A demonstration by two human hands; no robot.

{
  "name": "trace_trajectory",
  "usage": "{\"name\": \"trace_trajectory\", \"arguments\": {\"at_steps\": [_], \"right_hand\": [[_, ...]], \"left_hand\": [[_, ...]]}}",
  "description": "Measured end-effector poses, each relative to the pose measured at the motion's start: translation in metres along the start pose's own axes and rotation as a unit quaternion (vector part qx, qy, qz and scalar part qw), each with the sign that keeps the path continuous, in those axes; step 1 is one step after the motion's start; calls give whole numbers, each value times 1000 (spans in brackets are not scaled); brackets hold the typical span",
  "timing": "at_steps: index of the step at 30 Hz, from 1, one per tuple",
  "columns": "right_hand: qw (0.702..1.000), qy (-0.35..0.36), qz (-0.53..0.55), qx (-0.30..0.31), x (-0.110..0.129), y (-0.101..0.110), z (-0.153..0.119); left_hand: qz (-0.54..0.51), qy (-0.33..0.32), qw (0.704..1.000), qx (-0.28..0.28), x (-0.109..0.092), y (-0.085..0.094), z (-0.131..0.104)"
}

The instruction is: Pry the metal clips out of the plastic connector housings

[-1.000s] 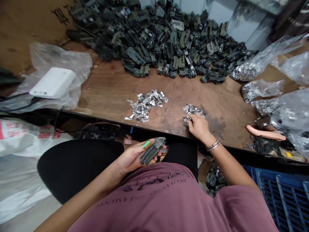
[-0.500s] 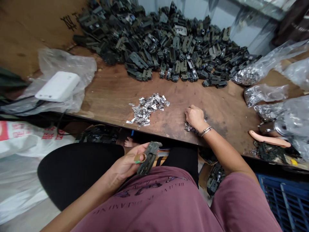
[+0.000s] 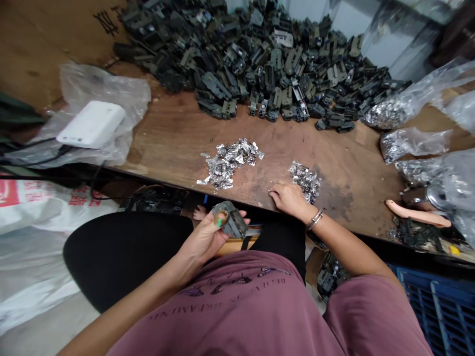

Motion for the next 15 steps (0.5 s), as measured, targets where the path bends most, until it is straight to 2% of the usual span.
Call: {"name": "trace_trajectory", "arguments": {"at_steps": [3, 5, 10, 12, 15], "right_hand": [[998, 15, 34, -48, 6, 4, -2], [997, 21, 39, -56, 11, 5, -4], [999, 8, -35, 3, 16, -4, -7], [999, -3, -44, 9, 13, -6, -8], [999, 5, 21, -47, 18, 0, -10]], "left_hand": [[33, -34, 999, -25, -3, -6, -4], [43, -50, 997, -33, -5, -11, -7], [50, -33, 998, -31, -3, -15, -8], [66, -46, 996, -37, -2, -13, -6], [105, -110, 986, -66, -6, -9, -8]]}}
Point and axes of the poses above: each hand's wrist, its own z-axis towards the middle knuckle, its own y-axis out of the back of the hand, x = y × z, the point moved 5 cm from there along z, towards the middle knuckle, and after that the axes turned 15 degrees about y, right-handed, at the moved point
